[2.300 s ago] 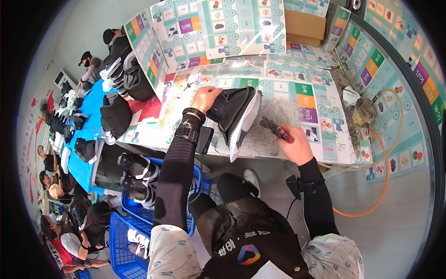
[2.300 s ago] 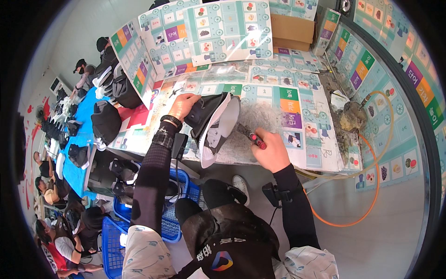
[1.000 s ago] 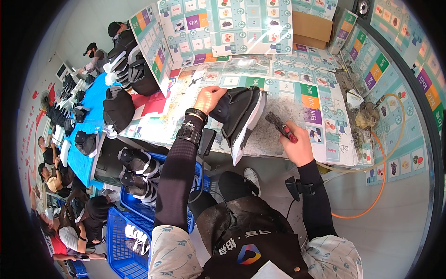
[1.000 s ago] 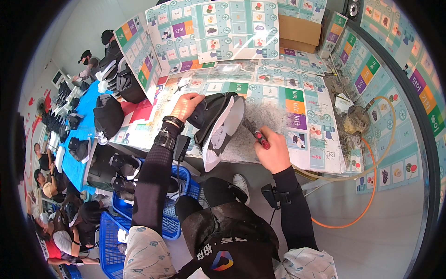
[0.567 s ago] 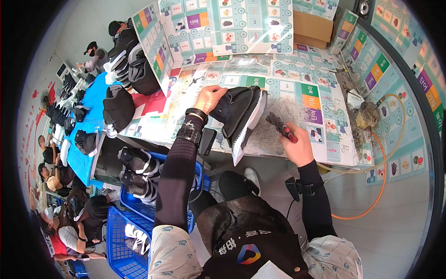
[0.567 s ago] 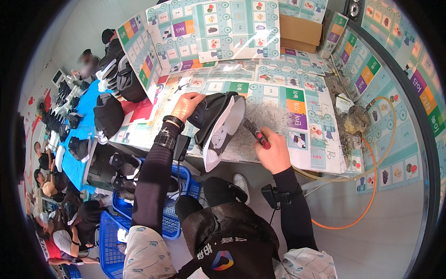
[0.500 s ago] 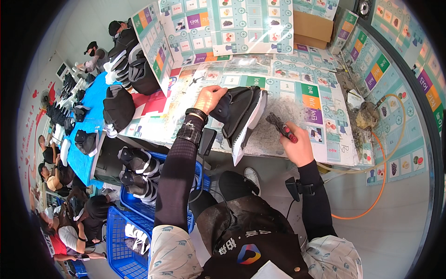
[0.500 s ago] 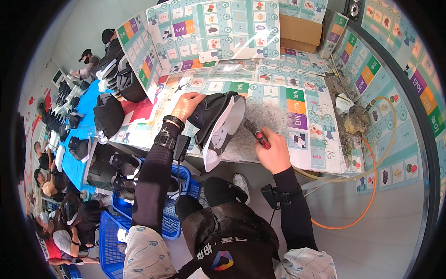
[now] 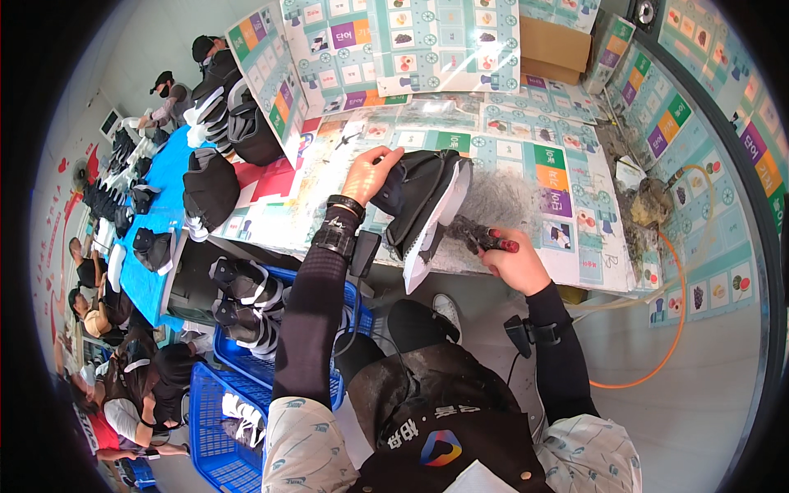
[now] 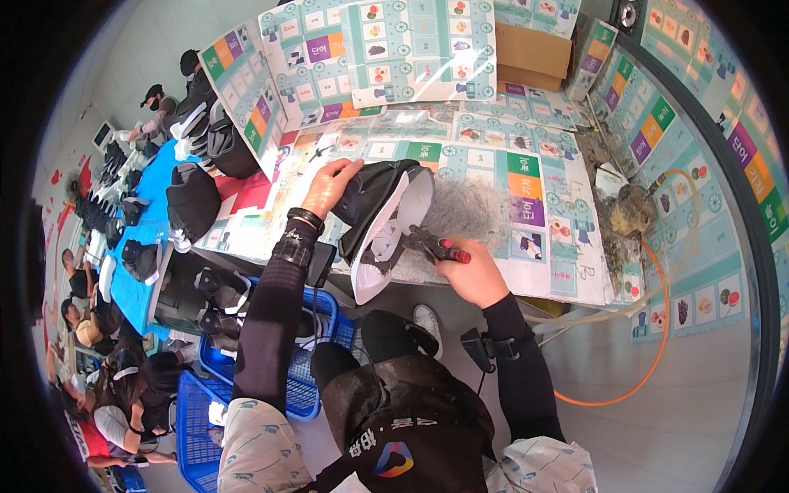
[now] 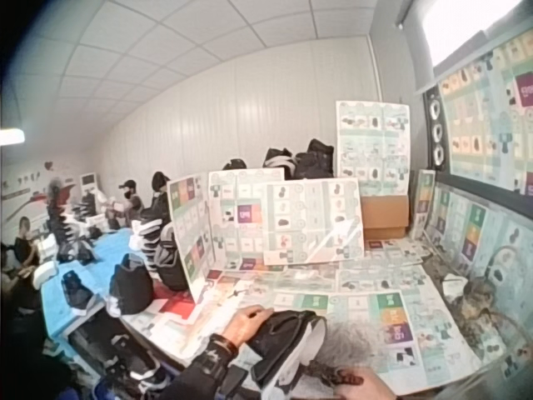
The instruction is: The person cleans the edges and interior of black and white shoes using a small air nozzle and a brush, then picks up and handles additional shoes from a bin.
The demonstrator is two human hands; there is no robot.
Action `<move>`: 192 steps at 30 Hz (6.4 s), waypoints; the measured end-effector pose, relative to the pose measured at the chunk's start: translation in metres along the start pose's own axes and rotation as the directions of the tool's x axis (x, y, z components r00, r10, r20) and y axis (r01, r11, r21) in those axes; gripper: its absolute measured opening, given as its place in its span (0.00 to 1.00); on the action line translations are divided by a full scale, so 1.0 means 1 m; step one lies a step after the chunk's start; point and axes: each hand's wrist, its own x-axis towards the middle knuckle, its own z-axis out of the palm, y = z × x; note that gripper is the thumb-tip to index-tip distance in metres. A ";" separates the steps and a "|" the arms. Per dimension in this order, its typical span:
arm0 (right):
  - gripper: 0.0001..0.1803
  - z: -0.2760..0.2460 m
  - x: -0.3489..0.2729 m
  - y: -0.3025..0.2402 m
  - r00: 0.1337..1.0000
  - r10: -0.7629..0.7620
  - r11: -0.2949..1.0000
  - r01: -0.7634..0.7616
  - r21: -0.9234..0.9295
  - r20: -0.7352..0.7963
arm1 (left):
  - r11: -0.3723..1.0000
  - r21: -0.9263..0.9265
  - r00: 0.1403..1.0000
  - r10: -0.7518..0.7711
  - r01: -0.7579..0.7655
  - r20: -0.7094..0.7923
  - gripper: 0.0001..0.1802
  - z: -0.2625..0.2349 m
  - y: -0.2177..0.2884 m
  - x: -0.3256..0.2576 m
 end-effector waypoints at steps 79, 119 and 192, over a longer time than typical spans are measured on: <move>0.22 -0.017 -0.049 0.001 0.986 0.100 0.861 -0.154 0.485 0.134 | 0.932 0.159 0.945 0.317 -0.326 0.079 0.07 -0.008 0.044 -0.028; 0.16 -0.020 -0.038 -0.020 0.978 -0.128 0.981 0.102 -0.163 -0.162 | 0.157 0.750 0.731 0.421 -0.642 0.537 0.08 0.113 0.099 0.012; 0.08 -0.015 -0.042 0.006 0.972 0.079 0.996 -0.067 0.061 -0.221 | 0.919 0.341 0.965 0.244 -0.198 -0.097 0.13 0.068 0.093 -0.174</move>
